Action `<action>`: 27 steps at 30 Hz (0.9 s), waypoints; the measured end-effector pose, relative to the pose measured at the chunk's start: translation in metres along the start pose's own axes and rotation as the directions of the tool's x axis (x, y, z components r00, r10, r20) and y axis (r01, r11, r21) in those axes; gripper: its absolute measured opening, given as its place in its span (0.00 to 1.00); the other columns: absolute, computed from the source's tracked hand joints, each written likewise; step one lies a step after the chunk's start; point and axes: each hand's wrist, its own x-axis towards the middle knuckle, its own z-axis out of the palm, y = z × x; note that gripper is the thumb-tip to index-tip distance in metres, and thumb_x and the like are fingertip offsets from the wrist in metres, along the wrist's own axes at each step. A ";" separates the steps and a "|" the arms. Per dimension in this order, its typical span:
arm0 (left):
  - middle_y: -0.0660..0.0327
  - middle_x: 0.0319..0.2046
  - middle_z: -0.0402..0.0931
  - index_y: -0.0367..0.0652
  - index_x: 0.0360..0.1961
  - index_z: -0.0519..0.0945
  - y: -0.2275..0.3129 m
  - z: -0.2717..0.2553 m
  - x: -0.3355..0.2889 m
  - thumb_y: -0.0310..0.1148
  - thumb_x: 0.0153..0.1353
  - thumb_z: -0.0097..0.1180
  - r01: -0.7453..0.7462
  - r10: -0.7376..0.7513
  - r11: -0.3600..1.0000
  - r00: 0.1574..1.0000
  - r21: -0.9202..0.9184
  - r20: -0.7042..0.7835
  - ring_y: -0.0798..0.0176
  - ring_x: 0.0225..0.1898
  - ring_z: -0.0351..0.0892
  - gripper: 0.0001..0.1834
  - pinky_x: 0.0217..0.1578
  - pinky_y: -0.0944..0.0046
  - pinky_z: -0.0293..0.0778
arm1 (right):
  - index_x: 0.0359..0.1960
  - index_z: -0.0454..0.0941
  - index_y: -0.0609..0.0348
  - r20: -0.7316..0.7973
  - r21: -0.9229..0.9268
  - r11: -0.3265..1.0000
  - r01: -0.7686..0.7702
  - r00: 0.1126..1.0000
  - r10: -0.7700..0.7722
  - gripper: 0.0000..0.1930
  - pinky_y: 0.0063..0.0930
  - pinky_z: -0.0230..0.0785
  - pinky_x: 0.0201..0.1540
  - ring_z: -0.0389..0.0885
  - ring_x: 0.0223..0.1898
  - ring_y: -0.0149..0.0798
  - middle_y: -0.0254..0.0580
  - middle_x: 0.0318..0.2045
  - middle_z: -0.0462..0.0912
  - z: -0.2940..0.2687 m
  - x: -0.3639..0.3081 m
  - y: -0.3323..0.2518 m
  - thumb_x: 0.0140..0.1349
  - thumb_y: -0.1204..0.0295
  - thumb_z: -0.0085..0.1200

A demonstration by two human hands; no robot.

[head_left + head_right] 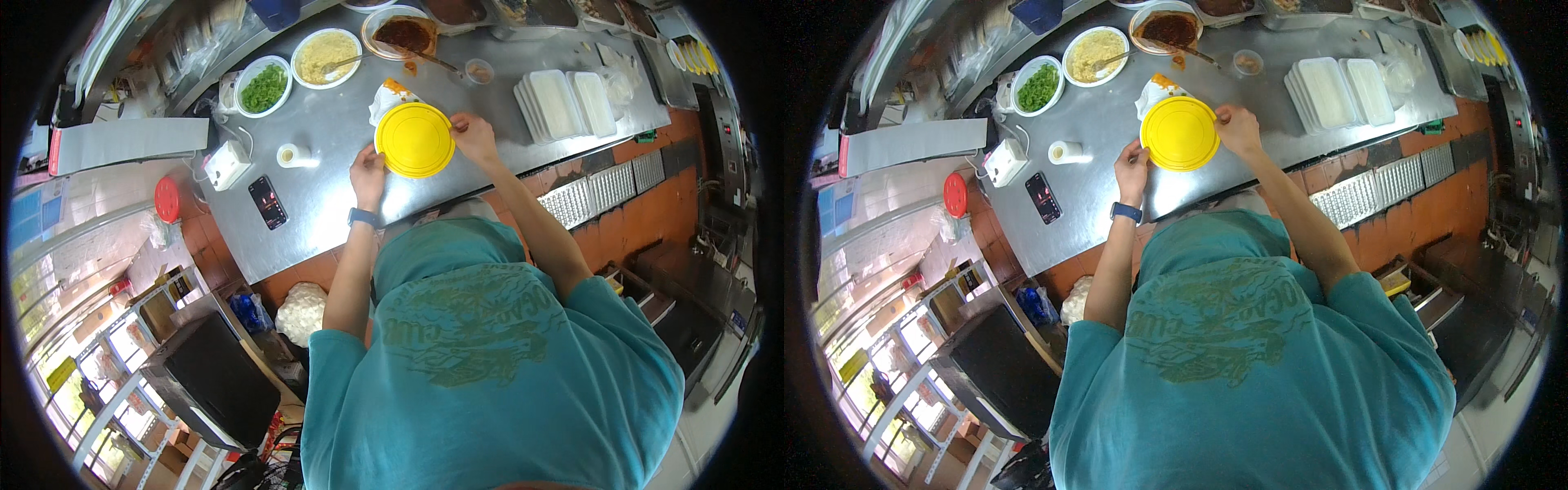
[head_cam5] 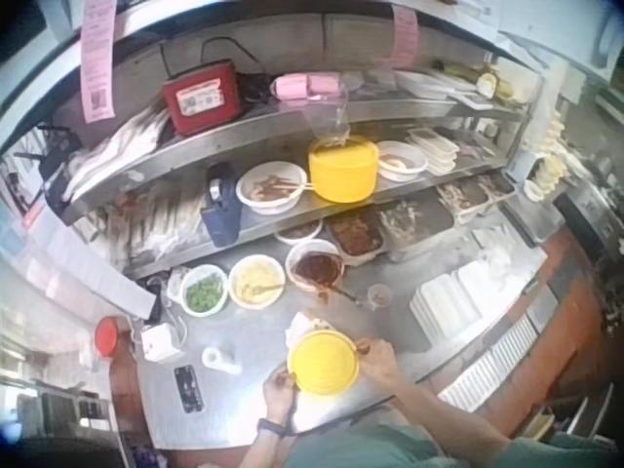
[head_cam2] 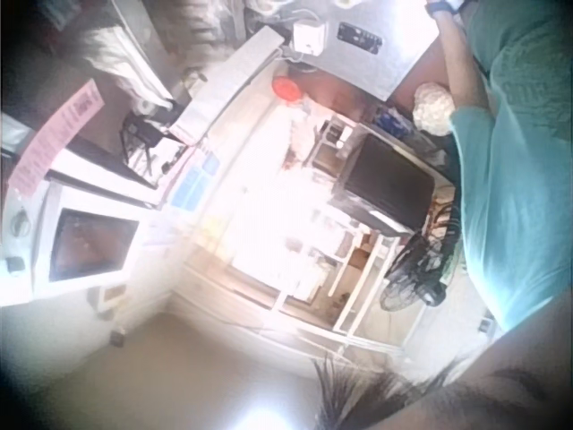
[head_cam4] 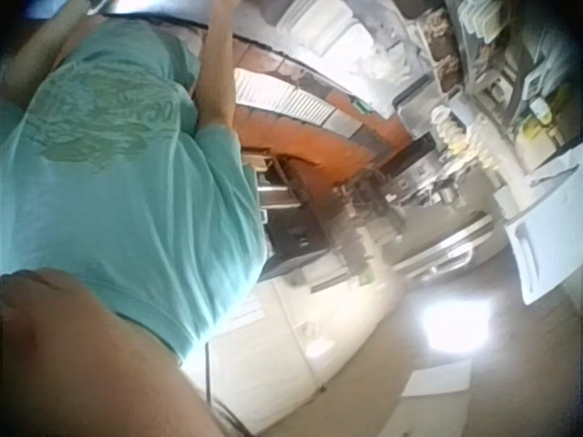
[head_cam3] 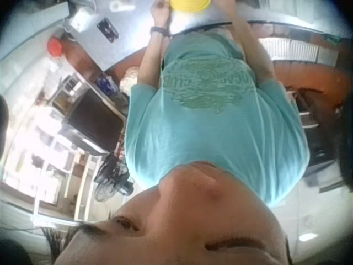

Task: The person assembles a noodle bowl by adding fried tofu, sliced meat, and noodles into a white bowl using tongs, then ladles broth over the contents. They add a dark sauce, cover the bowl with a yellow lid, and place it in a microwave. The person repeats the process for a second bowl, adding ingredients and covering it.

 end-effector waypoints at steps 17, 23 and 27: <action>0.58 0.38 0.84 0.31 0.46 0.84 0.013 0.008 0.073 0.24 0.59 0.63 0.184 -0.169 0.962 0.982 -0.202 0.090 0.65 0.37 0.81 0.14 0.43 0.68 0.75 | 0.43 0.84 0.64 0.379 0.362 0.861 -0.357 0.900 0.214 0.14 0.26 0.73 0.46 0.82 0.40 0.32 0.39 0.38 0.86 0.034 0.081 0.002 0.59 0.67 0.64; 0.54 0.34 0.86 0.31 0.37 0.87 0.009 0.024 0.088 0.29 0.57 0.65 0.222 -0.226 0.962 0.974 -0.158 -0.003 0.64 0.35 0.82 0.11 0.40 0.66 0.75 | 0.47 0.85 0.61 0.484 0.120 0.907 -0.404 0.821 0.302 0.24 0.27 0.73 0.50 0.83 0.44 0.34 0.44 0.43 0.86 0.041 0.102 -0.023 0.56 0.55 0.67; 0.53 0.31 0.86 0.35 0.34 0.88 0.012 0.038 0.102 0.31 0.53 0.64 0.210 -0.209 0.976 0.978 -0.052 0.014 0.62 0.35 0.84 0.11 0.38 0.64 0.76 | 0.43 0.87 0.57 0.457 -0.090 0.983 -0.159 0.871 0.182 0.23 0.33 0.76 0.49 0.86 0.44 0.42 0.47 0.43 0.87 0.040 0.102 -0.043 0.52 0.54 0.67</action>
